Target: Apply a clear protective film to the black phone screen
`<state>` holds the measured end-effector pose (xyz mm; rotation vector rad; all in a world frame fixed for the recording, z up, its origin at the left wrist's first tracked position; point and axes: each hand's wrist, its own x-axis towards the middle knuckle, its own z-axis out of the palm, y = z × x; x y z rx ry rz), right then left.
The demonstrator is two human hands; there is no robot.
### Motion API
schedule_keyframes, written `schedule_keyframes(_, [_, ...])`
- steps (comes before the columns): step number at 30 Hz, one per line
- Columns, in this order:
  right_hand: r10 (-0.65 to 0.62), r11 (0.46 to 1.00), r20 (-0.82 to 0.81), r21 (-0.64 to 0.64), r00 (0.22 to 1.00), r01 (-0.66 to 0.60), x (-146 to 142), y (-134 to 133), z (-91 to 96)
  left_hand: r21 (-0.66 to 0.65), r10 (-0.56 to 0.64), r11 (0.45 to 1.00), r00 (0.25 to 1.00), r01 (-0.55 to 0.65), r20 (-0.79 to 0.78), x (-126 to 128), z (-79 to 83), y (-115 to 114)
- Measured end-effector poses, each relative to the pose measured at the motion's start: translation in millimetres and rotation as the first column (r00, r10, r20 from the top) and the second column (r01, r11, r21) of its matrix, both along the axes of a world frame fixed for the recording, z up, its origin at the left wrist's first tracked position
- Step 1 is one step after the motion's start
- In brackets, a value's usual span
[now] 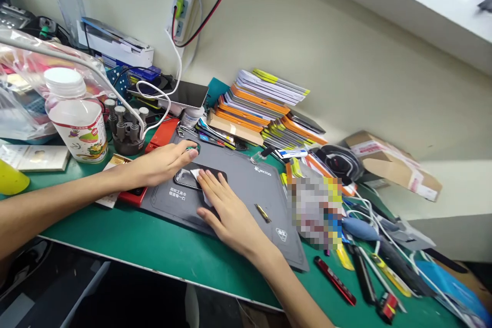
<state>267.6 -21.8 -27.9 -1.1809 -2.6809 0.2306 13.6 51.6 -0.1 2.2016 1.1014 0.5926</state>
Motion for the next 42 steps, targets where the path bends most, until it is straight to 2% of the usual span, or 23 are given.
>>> schedule_keyframes(3, [0.005, 0.998, 0.016, 0.055, 1.000, -0.006, 17.7, -25.4, -6.1, -0.015, -0.003, 1.000, 1.000, 0.003, 0.001, 0.4, -0.8, -1.0])
schedule_keyframes(5, [-0.005, 0.997, 0.024, 0.082, 1.000, 0.004, 23.5, -29.4, -8.2, -0.029, -0.008, 1.000, 1.000, 0.008, 0.004, 0.6, 0.2, -1.6])
schedule_keyframes(7, [-0.011, 0.996, 0.019, 0.083, 1.000, 0.009, 21.0, -20.5, -8.2, -0.045, -0.002, 0.999, 1.000, 0.003, 0.008, 0.5, 1.4, -1.8])
schedule_keyframes(13, [-0.046, 0.999, -0.009, 0.014, 0.999, 0.046, -12.5, 36.7, 1.7, -0.044, 0.005, 0.999, 1.000, -0.005, 0.005, 0.3, 1.7, 0.9])
schedule_keyframes(15, [-0.045, 0.999, -0.019, 0.012, 0.999, 0.045, -18.9, 41.4, 3.8, -0.045, 0.015, 0.999, 1.000, -0.015, 0.007, 0.5, 1.2, 1.3])
schedule_keyframes(18, [-0.009, 1.000, -0.014, 0.024, 1.000, 0.010, -14.4, 24.7, 2.4, -0.041, 0.014, 0.999, 1.000, -0.014, 0.001, 1.3, 0.9, 0.3])
schedule_keyframes(22, [0.040, 0.997, 0.010, 0.070, 0.999, -0.041, 8.1, -9.6, -2.4, -0.037, -0.006, 0.999, 1.000, 0.005, -0.013, 2.7, 2.7, -2.5])
schedule_keyframes(24, [0.040, 0.996, 0.016, 0.081, 0.999, -0.042, 14.5, -15.4, -3.4, -0.039, -0.014, 0.999, 1.000, 0.013, -0.021, 2.8, 3.9, -3.2])
schedule_keyframes(26, [0.038, 0.997, 0.017, 0.071, 0.999, -0.039, 12.4, -9.9, -3.3, -0.042, -0.014, 0.999, 1.000, 0.013, -0.021, 2.5, 4.3, -3.4])
schedule_keyframes(31, [0.022, 1.000, 0.011, 0.020, 1.000, -0.023, -13.2, 29.7, 2.1, -0.052, 0.002, 0.999, 1.000, -0.001, 0.022, 1.4, 2.6, -1.0])
schedule_keyframes(33, [0.028, 0.999, 0.012, 0.014, 1.000, -0.028, -19.1, 37.6, 4.0, -0.045, 0.008, 0.999, 0.999, -0.007, 0.042, 1.5, 2.3, 0.0])
schedule_keyframes(35, [0.033, 0.999, 0.011, 0.028, 0.999, -0.034, -18.1, 32.9, 3.8, -0.039, 0.010, 0.999, 0.998, -0.008, 0.056, 2.0, 2.3, 0.1])
schedule_keyframes(40, [0.056, 0.995, 0.012, 0.087, 0.998, -0.057, 5.4, -5.5, -2.0, -0.040, 0.009, 0.999, 0.999, -0.007, 0.044, 3.1, 2.8, -2.6])
schedule_keyframes(42, [0.064, 0.993, 0.014, 0.098, 0.998, -0.065, 10.8, -10.3, -2.5, -0.030, -0.006, 1.000, 0.999, 0.007, 0.041, 3.0, 2.6, -3.3])
